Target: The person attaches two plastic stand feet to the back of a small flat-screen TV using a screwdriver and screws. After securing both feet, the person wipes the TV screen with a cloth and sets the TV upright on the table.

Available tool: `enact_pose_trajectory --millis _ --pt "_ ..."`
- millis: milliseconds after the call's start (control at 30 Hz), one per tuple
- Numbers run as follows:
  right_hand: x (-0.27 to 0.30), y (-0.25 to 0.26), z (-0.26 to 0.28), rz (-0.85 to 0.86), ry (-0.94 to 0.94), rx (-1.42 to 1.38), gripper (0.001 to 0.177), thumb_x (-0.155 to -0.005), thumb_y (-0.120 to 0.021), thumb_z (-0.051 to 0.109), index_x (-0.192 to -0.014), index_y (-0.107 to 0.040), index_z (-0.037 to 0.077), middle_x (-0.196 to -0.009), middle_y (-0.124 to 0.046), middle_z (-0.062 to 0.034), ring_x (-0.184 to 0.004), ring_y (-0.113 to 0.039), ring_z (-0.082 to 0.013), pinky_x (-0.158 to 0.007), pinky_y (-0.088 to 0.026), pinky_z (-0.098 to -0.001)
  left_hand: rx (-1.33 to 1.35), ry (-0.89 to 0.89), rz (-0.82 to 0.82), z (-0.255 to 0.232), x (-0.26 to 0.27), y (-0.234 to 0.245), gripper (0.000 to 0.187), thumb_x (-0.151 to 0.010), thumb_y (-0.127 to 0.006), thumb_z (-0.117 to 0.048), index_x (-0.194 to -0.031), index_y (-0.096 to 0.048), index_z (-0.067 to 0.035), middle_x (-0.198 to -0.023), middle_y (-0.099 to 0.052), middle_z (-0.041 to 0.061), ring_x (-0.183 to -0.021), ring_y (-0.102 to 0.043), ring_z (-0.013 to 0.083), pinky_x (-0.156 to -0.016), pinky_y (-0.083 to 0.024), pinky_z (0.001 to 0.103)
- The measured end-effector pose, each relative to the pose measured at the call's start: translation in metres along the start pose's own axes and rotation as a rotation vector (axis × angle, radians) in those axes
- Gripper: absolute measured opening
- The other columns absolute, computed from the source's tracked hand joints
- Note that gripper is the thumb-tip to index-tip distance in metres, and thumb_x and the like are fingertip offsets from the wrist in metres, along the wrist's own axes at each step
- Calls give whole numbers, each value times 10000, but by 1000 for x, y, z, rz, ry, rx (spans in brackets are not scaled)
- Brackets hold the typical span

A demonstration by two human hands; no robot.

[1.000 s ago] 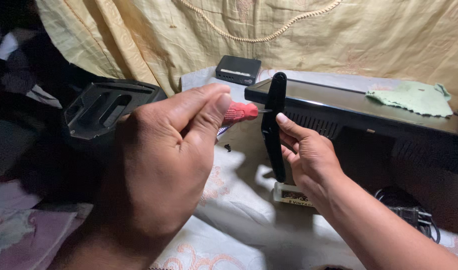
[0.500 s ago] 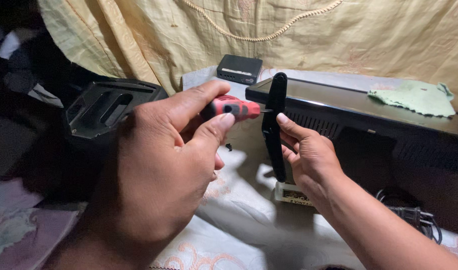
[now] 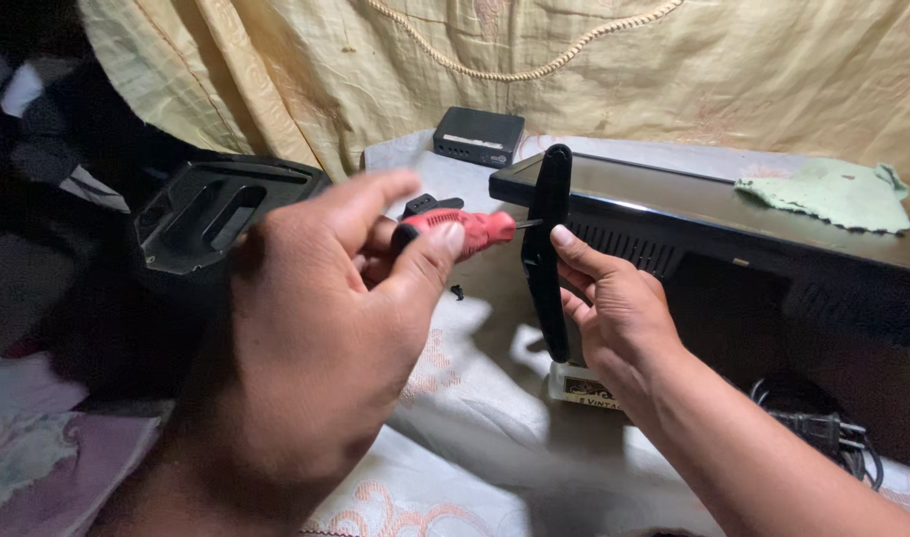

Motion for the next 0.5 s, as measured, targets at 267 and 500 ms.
enact_pose_trajectory --millis 267,500 --pt "-3 0 -1 -15 -7 4 175 -848 -793 238 -948 -750 102 -931 -761 -18 -932 -675 -123 -827 -455 -336 -26 24 -44 11 -2 -1 302 -859 -733 -179 -1151 -756 -104 -716 -727 -27 -578 -633 14 -492 -514 218" --pt "-1 0 -1 9 -2 3 177 -832 -797 236 -951 -763 110 -946 -767 0 -940 -677 -111 -810 -464 -328 0 143 -4 20 -1 -1 329 -954 -755 -190 -1266 -822 -112 -733 -652 92 -595 -496 71 -430 -426 277"
Point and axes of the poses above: each hand's wrist, its own x-axis away from the middle knuckle, its own y-axis out of the back of the hand, z = x × y, the point moved 5 cm from there along -x, towards the middle knuckle
